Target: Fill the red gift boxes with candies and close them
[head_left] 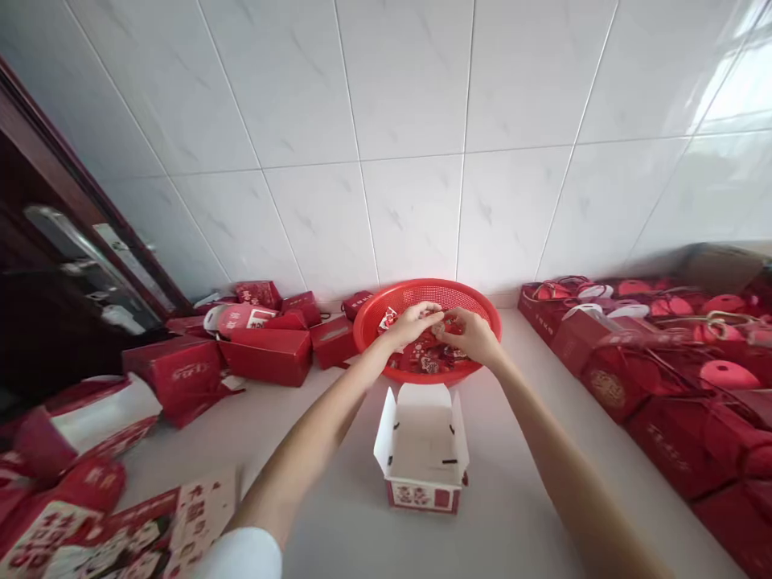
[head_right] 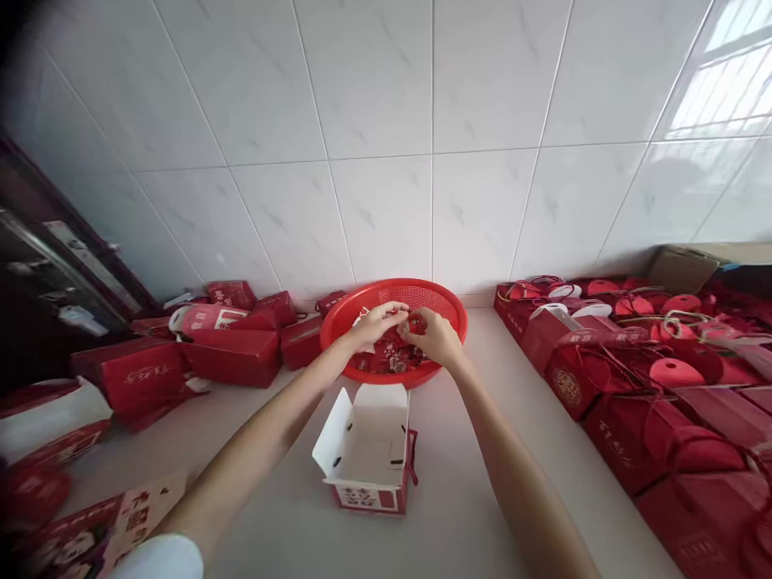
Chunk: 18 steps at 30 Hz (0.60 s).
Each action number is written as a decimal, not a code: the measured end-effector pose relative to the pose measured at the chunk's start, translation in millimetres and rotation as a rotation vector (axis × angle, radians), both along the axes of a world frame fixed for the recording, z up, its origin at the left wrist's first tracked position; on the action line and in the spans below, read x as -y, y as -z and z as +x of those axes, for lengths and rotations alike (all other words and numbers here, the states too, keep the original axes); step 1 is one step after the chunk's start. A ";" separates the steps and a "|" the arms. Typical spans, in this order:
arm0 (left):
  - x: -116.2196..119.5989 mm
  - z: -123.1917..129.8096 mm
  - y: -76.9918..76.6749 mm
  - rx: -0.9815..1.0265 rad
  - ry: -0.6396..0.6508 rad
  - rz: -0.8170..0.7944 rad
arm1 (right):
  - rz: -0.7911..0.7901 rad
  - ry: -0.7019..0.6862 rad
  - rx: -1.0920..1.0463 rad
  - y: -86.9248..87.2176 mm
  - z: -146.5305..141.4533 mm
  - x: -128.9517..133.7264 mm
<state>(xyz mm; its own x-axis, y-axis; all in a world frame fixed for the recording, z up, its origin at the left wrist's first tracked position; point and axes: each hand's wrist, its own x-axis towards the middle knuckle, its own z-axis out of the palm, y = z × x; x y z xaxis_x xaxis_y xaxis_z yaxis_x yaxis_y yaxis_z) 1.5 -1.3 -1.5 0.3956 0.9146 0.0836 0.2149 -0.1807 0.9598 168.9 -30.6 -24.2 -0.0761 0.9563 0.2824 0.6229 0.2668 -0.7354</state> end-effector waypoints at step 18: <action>-34.1 -11.4 40.7 -0.869 -0.051 0.091 | -0.336 -0.166 -1.068 -20.0 -0.4 8.5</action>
